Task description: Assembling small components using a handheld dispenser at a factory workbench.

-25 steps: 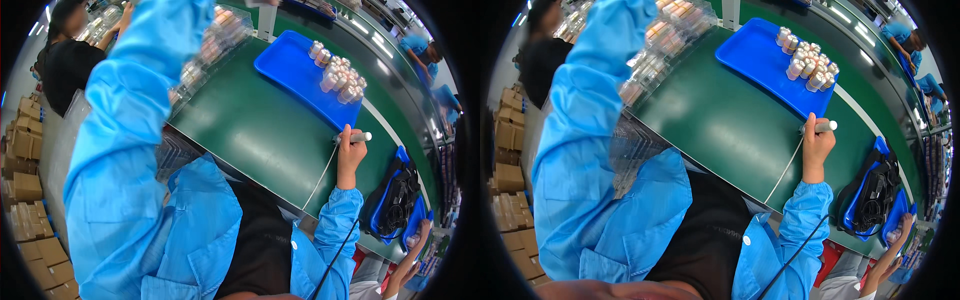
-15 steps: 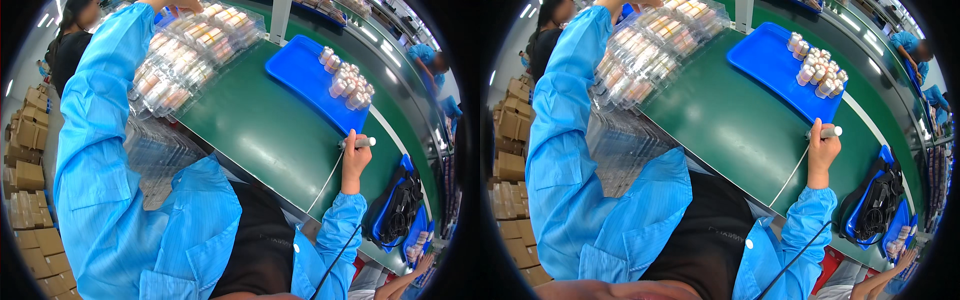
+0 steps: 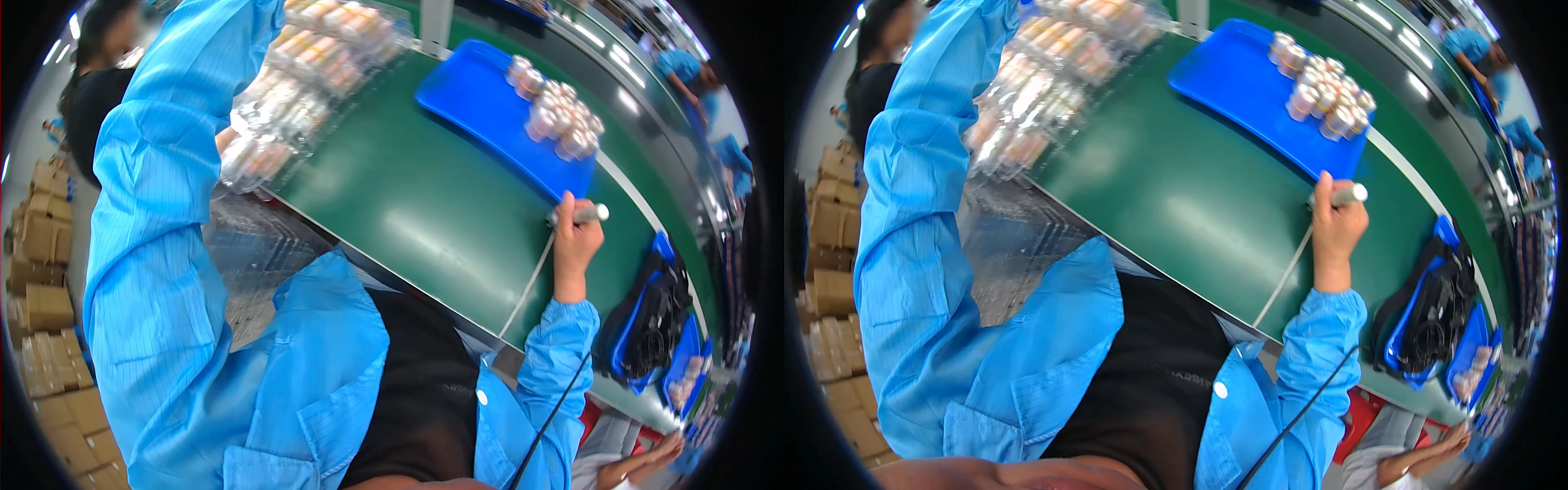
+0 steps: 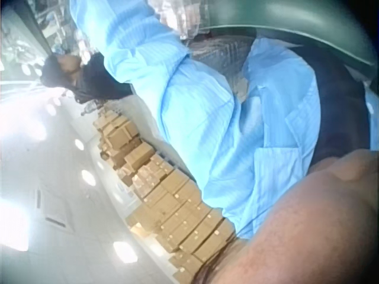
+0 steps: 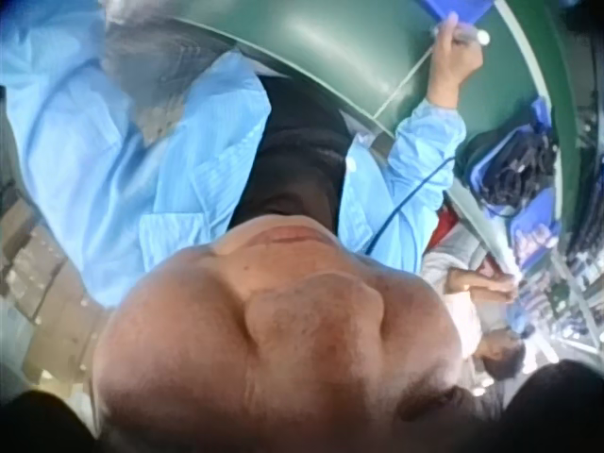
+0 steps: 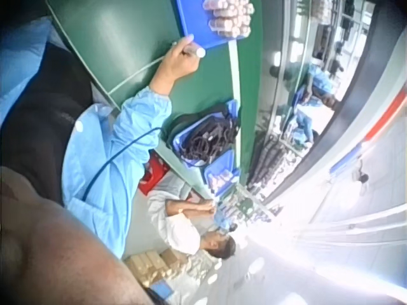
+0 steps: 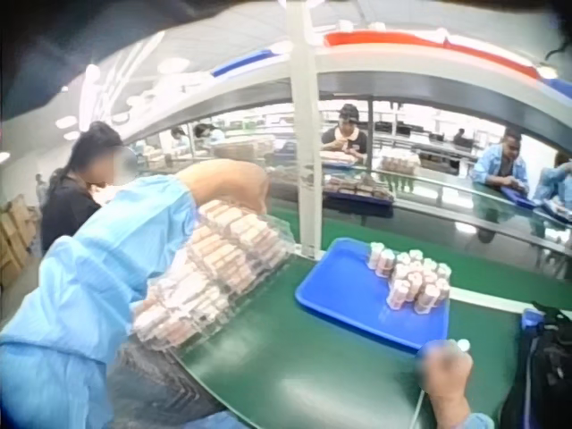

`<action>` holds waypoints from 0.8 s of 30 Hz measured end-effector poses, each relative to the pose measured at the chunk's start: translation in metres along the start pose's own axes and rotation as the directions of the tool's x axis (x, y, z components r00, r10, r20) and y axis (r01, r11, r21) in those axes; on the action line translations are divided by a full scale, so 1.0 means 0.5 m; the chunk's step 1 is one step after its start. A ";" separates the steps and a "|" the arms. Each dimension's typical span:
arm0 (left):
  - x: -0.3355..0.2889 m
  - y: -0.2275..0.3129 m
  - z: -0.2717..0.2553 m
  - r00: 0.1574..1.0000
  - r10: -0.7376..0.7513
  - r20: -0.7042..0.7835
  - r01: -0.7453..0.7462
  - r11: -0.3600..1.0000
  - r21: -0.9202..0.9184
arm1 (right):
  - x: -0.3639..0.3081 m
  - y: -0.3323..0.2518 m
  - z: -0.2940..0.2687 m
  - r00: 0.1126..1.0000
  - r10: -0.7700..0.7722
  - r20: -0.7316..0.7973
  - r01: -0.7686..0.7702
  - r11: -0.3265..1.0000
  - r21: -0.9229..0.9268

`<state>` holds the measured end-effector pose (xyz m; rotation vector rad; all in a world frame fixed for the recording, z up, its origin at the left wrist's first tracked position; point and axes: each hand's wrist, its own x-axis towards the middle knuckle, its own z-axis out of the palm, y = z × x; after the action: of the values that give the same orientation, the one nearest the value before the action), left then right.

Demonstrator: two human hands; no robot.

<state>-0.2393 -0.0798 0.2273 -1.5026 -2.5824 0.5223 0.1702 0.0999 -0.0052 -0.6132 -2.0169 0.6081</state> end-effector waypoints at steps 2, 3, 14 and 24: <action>0.027 0.111 -0.038 0.990 0.112 0.088 -0.084 0.958 -0.274 | 0.007 -0.001 0.006 0.998 -0.060 -0.002 0.060 0.998 -0.007; 0.037 0.159 -0.035 0.966 0.259 -0.010 -0.247 0.905 -0.345 | 0.010 -0.003 0.012 0.996 -0.084 -0.007 0.084 0.996 -0.006; 0.126 0.571 0.215 0.837 -0.003 -0.547 -0.389 0.699 -0.600 | 0.008 -0.001 -0.002 0.999 -0.038 0.007 0.039 0.998 -0.050; -0.045 0.584 0.219 0.593 0.122 -0.796 -0.802 0.176 -0.570 | 0.031 -0.042 -0.045 0.961 0.261 -0.090 -0.222 0.926 0.306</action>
<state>-0.0164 0.0066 0.0256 -2.2728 -1.6386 -1.5437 0.1788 0.0977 0.0279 -0.7061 -1.6990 0.9717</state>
